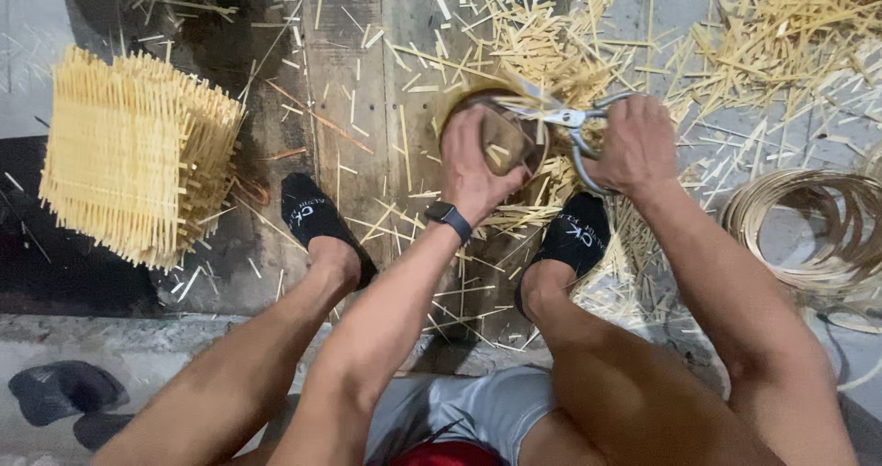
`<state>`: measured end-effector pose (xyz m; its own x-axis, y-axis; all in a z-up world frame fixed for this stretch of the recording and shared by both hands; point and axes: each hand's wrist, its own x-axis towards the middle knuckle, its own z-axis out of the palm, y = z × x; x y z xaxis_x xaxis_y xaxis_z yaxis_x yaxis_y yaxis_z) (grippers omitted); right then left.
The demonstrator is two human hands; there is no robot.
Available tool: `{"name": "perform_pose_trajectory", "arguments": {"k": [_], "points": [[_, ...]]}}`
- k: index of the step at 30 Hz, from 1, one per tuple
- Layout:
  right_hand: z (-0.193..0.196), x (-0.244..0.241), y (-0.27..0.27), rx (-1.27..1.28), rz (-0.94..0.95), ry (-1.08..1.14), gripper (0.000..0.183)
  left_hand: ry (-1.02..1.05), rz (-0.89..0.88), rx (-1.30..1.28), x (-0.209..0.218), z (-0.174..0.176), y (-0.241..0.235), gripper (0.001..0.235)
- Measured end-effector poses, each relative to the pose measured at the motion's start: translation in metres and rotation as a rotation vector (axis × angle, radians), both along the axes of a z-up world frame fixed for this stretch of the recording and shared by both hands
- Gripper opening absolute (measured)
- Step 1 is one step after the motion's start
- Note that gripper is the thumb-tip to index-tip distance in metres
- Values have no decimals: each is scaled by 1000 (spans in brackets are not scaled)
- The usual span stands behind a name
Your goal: The person sits on the floor and weaves bamboo strips into a circular mat using a wooden mold and shears. They repeatedly place a bamboo ring on the mat, trim excess strips with shears, and adjust the weave.
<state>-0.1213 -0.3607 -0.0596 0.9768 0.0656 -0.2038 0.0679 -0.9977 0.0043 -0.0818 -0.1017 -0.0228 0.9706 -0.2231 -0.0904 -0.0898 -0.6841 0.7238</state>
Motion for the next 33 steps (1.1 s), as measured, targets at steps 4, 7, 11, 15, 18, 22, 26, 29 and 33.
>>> {"name": "perform_pose_trajectory", "arguments": {"k": [4, 7, 11, 15, 18, 22, 26, 29, 33], "points": [[-3, 3, -5, 38, -71, 94, 45, 33, -127, 1, 9, -4, 11, 105], [2, -5, -22, 81, -97, 297, 45, 72, -174, -9, 10, -2, 19, 106], [-1, 4, -16, -17, -17, 217, 54, 142, -272, 9, 23, 5, 20, 110], [-9, 9, -2, -37, -20, 141, 48, 204, -368, 124, 29, 12, 16, 116], [-4, 7, -12, 65, -113, 353, 41, 178, -153, 91, 16, 14, 6, 112], [9, 2, -19, 28, -88, 304, 51, 54, 49, -100, -4, 9, -1, 107], [5, 11, 1, 17, -15, 157, 66, 85, -149, -65, 0, 5, 6, 103], [1, 13, 2, 18, -16, 85, 47, 59, -182, 29, 11, 6, 10, 102], [2, 1, -20, -11, -54, 327, 44, 101, -264, 21, 17, 6, 17, 103]]}}
